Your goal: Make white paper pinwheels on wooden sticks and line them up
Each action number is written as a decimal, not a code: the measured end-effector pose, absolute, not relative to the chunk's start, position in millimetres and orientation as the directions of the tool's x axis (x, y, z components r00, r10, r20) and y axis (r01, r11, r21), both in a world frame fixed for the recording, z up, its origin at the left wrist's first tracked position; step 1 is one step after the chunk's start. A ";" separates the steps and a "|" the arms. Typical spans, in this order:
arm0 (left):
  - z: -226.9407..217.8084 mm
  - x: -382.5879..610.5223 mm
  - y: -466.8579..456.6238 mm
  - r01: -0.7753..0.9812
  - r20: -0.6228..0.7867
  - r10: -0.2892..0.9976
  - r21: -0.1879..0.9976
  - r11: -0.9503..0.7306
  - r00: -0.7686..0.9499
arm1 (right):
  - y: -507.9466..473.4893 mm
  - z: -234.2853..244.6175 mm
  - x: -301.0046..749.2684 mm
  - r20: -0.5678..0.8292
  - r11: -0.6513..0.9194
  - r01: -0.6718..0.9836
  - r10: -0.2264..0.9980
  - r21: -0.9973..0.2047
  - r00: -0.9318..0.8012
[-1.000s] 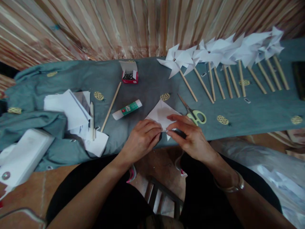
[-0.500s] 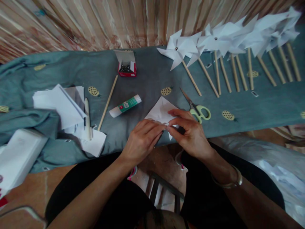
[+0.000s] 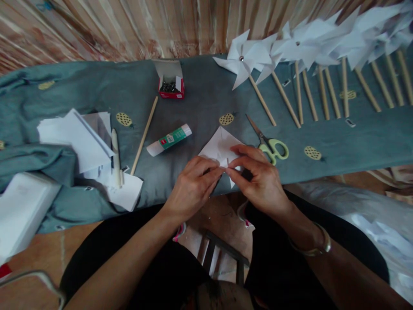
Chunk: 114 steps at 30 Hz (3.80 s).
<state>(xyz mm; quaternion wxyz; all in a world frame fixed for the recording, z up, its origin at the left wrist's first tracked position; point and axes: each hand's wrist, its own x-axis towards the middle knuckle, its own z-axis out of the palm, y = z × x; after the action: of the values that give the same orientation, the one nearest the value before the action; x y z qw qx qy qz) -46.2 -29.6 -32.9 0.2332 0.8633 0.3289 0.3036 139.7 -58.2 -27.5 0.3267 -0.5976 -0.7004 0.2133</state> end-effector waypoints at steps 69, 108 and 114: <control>-16.3 -53.1 -32.4 0.567 0.328 0.663 0.345 -0.748 0.674 | -68.2 -15.9 150.6 0.283 0.343 0.798 0.932 -0.495 -0.226; -23.2 -49.6 -55.6 0.464 0.346 0.579 0.363 -0.808 0.739 | -62.9 -16.1 154.0 0.117 0.249 0.681 0.965 -0.689 -0.234; -22.6 -47.9 -55.1 0.454 0.316 0.586 0.402 -0.795 0.746 | -64.0 -17.1 149.2 0.157 0.254 0.727 0.967 -0.638 -0.200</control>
<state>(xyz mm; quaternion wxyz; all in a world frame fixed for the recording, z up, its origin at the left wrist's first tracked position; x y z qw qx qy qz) -47.9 -55.1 -22.6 0.1516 0.9220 0.2820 0.2177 149.2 -64.0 -17.1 0.2739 -0.5699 -0.7430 0.2196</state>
